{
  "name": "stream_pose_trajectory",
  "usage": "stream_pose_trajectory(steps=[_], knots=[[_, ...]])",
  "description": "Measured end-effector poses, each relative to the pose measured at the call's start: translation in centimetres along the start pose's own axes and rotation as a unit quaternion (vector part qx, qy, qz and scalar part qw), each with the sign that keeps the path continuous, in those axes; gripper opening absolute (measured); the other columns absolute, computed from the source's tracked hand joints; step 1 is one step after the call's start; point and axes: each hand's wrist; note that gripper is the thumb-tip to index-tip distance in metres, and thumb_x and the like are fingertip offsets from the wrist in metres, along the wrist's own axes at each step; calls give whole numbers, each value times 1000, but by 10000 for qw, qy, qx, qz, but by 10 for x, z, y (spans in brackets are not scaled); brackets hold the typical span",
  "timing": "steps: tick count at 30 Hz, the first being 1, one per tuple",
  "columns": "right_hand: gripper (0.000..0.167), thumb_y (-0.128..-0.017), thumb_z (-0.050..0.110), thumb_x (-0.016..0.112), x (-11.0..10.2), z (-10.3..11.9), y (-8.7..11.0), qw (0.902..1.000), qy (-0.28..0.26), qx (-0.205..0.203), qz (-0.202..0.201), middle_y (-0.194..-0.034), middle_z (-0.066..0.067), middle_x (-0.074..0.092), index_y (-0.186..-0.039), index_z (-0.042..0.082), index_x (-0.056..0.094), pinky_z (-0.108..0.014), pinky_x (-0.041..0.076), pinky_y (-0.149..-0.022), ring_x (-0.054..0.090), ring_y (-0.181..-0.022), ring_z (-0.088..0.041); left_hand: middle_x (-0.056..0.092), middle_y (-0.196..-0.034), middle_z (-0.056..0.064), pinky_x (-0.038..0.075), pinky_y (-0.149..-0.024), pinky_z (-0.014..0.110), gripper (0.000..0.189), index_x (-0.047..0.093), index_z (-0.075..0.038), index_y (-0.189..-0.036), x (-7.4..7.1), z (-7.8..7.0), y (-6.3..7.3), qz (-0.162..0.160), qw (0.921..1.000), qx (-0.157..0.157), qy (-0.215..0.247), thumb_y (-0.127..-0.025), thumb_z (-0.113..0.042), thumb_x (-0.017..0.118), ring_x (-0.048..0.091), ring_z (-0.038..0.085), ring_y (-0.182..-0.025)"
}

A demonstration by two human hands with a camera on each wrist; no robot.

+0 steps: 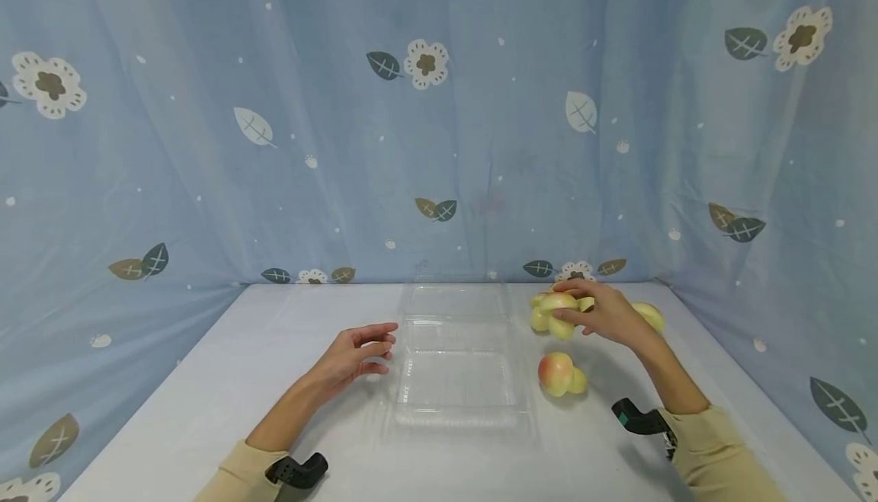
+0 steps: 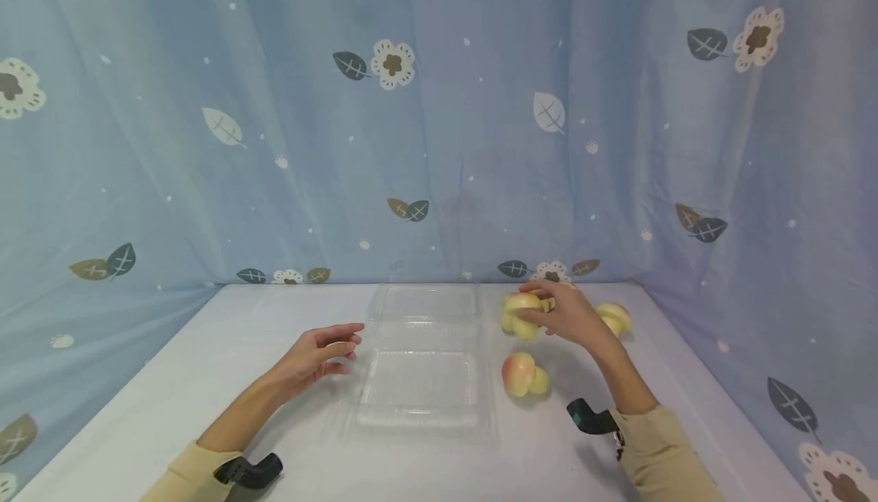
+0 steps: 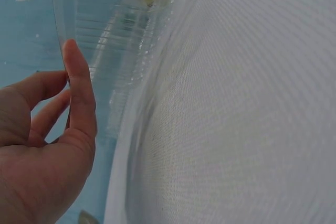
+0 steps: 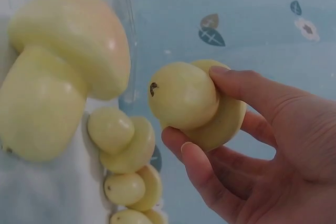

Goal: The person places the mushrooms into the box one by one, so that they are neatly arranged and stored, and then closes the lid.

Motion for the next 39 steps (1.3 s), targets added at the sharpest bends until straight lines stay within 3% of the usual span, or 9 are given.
stream_pose_trajectory(steps=[15, 28, 39], knots=[[51, -89, 37, 72, 7, 14, -10, 9998, -174, -89, 67, -130, -24, 60, -132, 12, 59, -35, 59, -60, 68, -79, -16, 59, -120, 10, 61, -75, 27, 63, 38, 4, -148, -1, -1, 0, 138, 9998, 101, 101, -94, -14, 66, 64, 9, -88], [53, -91, 36, 70, 9, 27, -17, 9983, -341, -185, 445, -136, -25, 56, -135, 11, 57, -33, 59, -61, 69, -79, -14, 58, -121, 10, 61, -75, 26, 60, 39, 3, -147, 0, -1, 1, 122, 9999, 99, 63, -95, -13, 64, 64, 9, -88], [52, -92, 29, 70, 19, 41, -25, 9957, -523, -382, 662, -137, -29, 53, -136, 6, 55, -44, 60, -65, 72, -79, -18, 57, -121, 12, 61, -75, 26, 62, 39, 3, -147, 2, 0, 1, 88, 9999, 108, 58, -94, -14, 66, 63, 10, -89]])
Point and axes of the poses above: each hand's wrist, its own y-axis away from the middle knuckle, its own x-axis out of the palm, z = x × y
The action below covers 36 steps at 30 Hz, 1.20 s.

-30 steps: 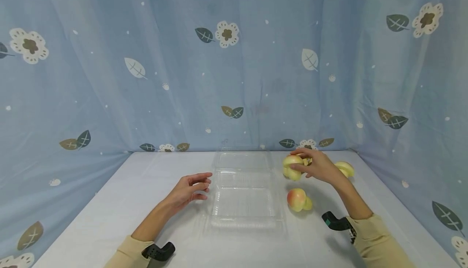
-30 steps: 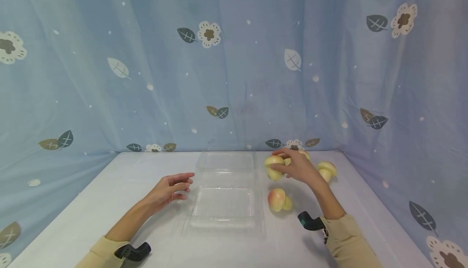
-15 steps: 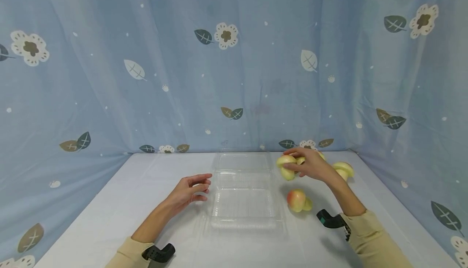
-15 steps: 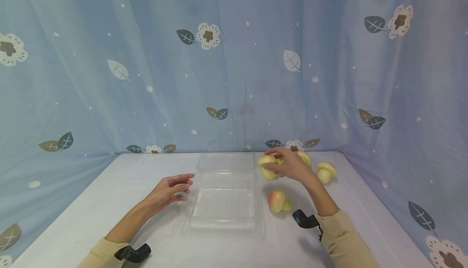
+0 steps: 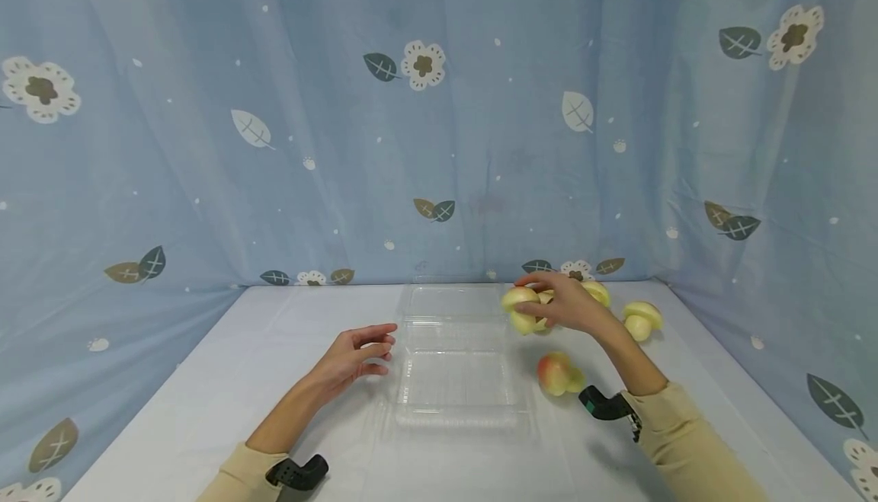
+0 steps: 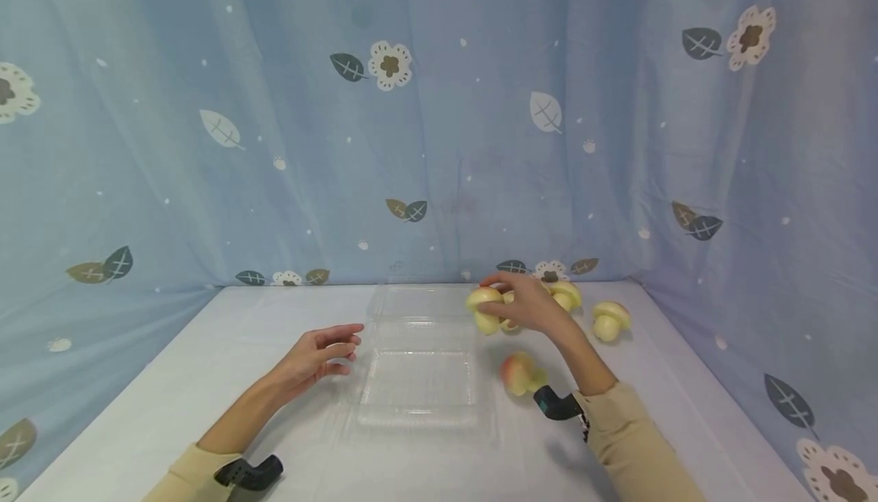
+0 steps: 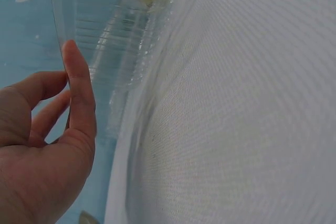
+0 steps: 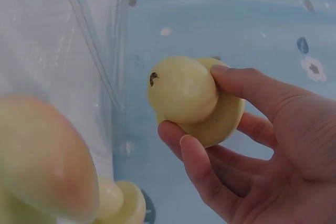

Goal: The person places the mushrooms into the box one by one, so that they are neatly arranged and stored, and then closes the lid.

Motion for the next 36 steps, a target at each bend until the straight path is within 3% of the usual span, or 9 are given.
stream_pose_trajectory(steps=[9, 18, 28, 36], knots=[[51, -90, 31, 72, 13, 9, -10, 9999, -109, 45, 87, -133, -25, 58, -134, 11, 58, -45, 60, -66, 72, -77, -20, 58, -121, 11, 61, -75, 26, 58, 41, 2, -147, 0, 1, -1, 31, 10000, 16, -7, -95, -13, 64, 63, 10, -88], [48, -90, 30, 73, 22, 18, -16, 9999, -100, 16, 134, -131, -21, 61, -132, 11, 59, -32, 58, -61, 70, -76, -17, 57, -124, 13, 61, -76, 26, 58, 40, 2, -147, 2, 1, 0, 21, 10000, -3, -17, -96, -13, 63, 64, 9, -88], [48, -89, 31, 73, 30, 28, -23, 9996, -132, -83, 253, -131, -19, 61, -131, 12, 60, -41, 60, -63, 69, -75, -21, 58, -121, 11, 61, -75, 26, 60, 39, 3, -148, 1, 3, 2, 15, 10000, -14, 9, -96, -14, 64, 64, 10, -89], [44, -89, 30, 73, 40, 37, -33, 9984, -260, -182, 463, -134, -18, 59, -128, 13, 62, -35, 59, -60, 69, -76, -17, 56, -124, 14, 61, -75, 26, 60, 38, 3, -148, 1, 0, 2, -3, 10000, -2, -37, -96, -13, 63, 64, 11, -89]])
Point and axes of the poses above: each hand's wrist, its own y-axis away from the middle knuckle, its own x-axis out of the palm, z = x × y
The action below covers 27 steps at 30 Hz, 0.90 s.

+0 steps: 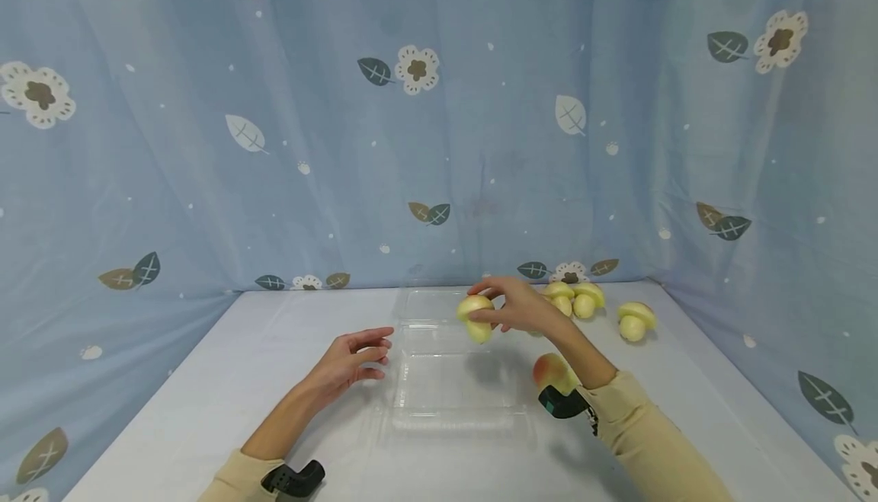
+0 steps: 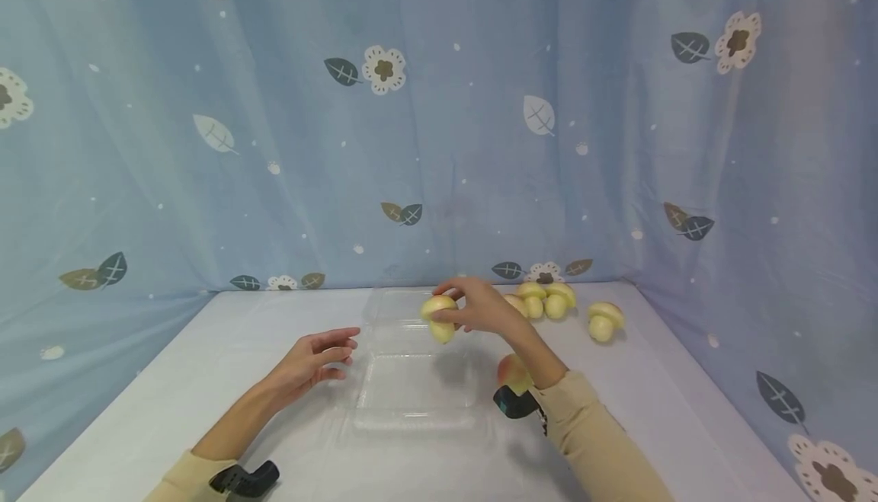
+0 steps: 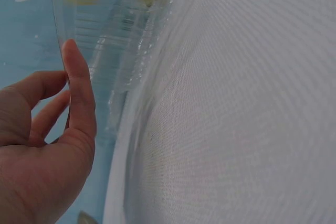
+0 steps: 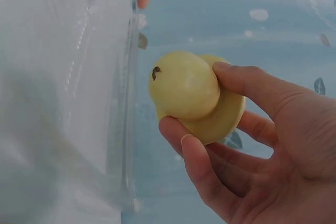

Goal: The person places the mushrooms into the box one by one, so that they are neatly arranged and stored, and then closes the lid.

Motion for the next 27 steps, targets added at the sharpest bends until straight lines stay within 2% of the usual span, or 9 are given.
stream_pose_trajectory(steps=[5, 12, 19, 27], knots=[[44, -90, 30, 72, 7, 8, -7, 9998, 108, -33, 163, -129, -16, 63, -129, 15, 61, -32, 59, -61, 69, -77, -15, 57, -122, 12, 61, -75, 26, 60, 39, 2, -148, 0, -1, -1, 66, 10000, 16, 23, -96, -14, 64, 64, 11, -89], [45, -91, 31, 71, 10, 18, -11, 9994, 138, -119, 286, -127, -17, 63, -130, 12, 60, -41, 60, -63, 69, -69, -15, 56, -124, 15, 61, -74, 27, 59, 40, 2, -148, 2, 2, -2, -7, 10000, -66, 55, -95, -13, 64, 64, 10, -88], [43, -89, 32, 73, 15, 22, -21, 9993, 99, -99, 357, -123, -13, 66, -127, 16, 62, -35, 60, -61, 70, -69, -17, 58, -121, 11, 61, -74, 26, 59, 40, 2, -147, 1, 1, -2, -7, 10000, -18, 28, -95, -13, 64, 63, 10, -88], [41, -88, 33, 74, 30, 24, -30, 9986, 195, 33, 485, -117, -12, 69, -123, 14, 63, -33, 59, -59, 69, -65, -14, 59, -119, 8, 61, -74, 26, 62, 39, 3, -147, 2, 0, -2, -51, 10000, -32, -36, -94, -14, 66, 63, 10, -89]])
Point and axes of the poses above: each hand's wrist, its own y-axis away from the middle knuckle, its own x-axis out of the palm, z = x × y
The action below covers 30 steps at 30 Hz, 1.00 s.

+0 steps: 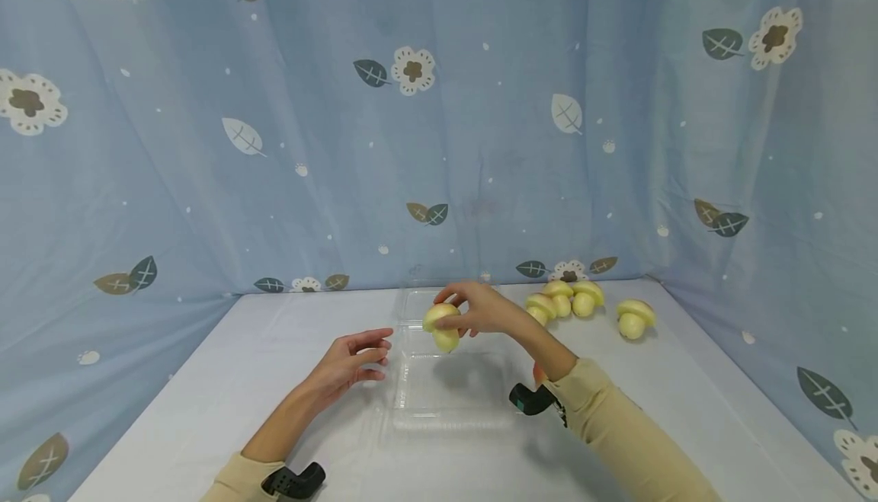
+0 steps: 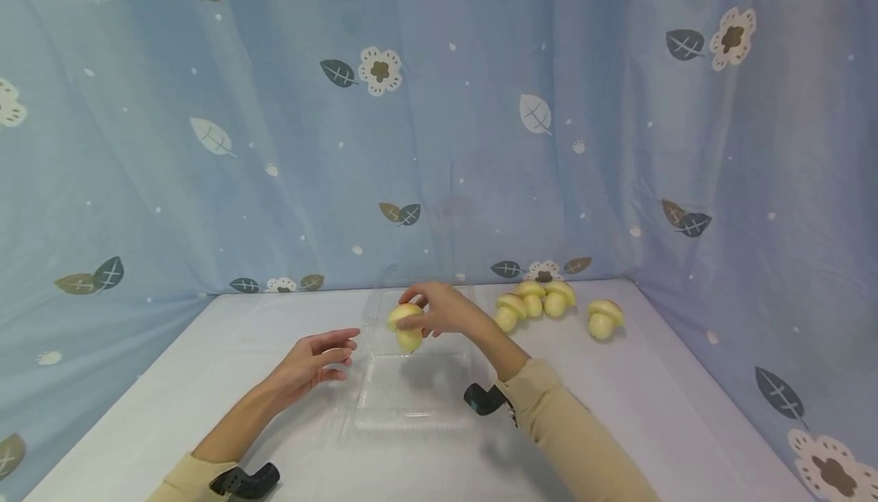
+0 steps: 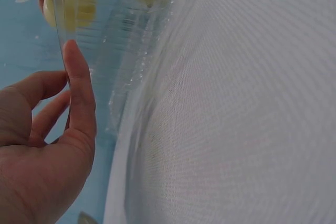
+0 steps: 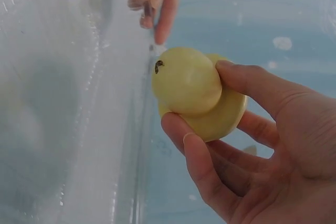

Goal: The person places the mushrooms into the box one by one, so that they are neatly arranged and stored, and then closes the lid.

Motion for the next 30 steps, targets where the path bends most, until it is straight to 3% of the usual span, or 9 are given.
stream_pose_trajectory(steps=[6, 17, 30], knots=[[41, -87, 32, 75, 10, 5, -4, 9999, 37, 146, 72, -112, -11, 70, -121, 13, 63, -31, 58, -57, 71, -69, -25, 59, -119, 8, 61, -75, 26, 61, 41, 2, -147, 1, 0, 1, 12, 10000, -23, -6, -94, -15, 66, 63, 9, -89], [39, -86, 31, 77, 24, 13, -14, 9991, 174, 324, 199, -109, -10, 70, -117, 12, 63, -28, 58, -55, 72, -71, -28, 60, -118, 8, 61, -74, 26, 61, 37, 4, -148, -1, -1, -1, 81, 10000, 42, 11, -96, -13, 64, 64, 8, -87], [38, -86, 27, 77, 43, 20, -22, 9981, 365, 286, 410, -106, -10, 69, -117, 11, 62, -26, 58, -56, 68, -65, -18, 59, -118, 8, 61, -75, 26, 60, 40, 3, -147, -1, 0, 0, 100, 9999, -21, 57, -95, -14, 65, 63, 8, -88]])
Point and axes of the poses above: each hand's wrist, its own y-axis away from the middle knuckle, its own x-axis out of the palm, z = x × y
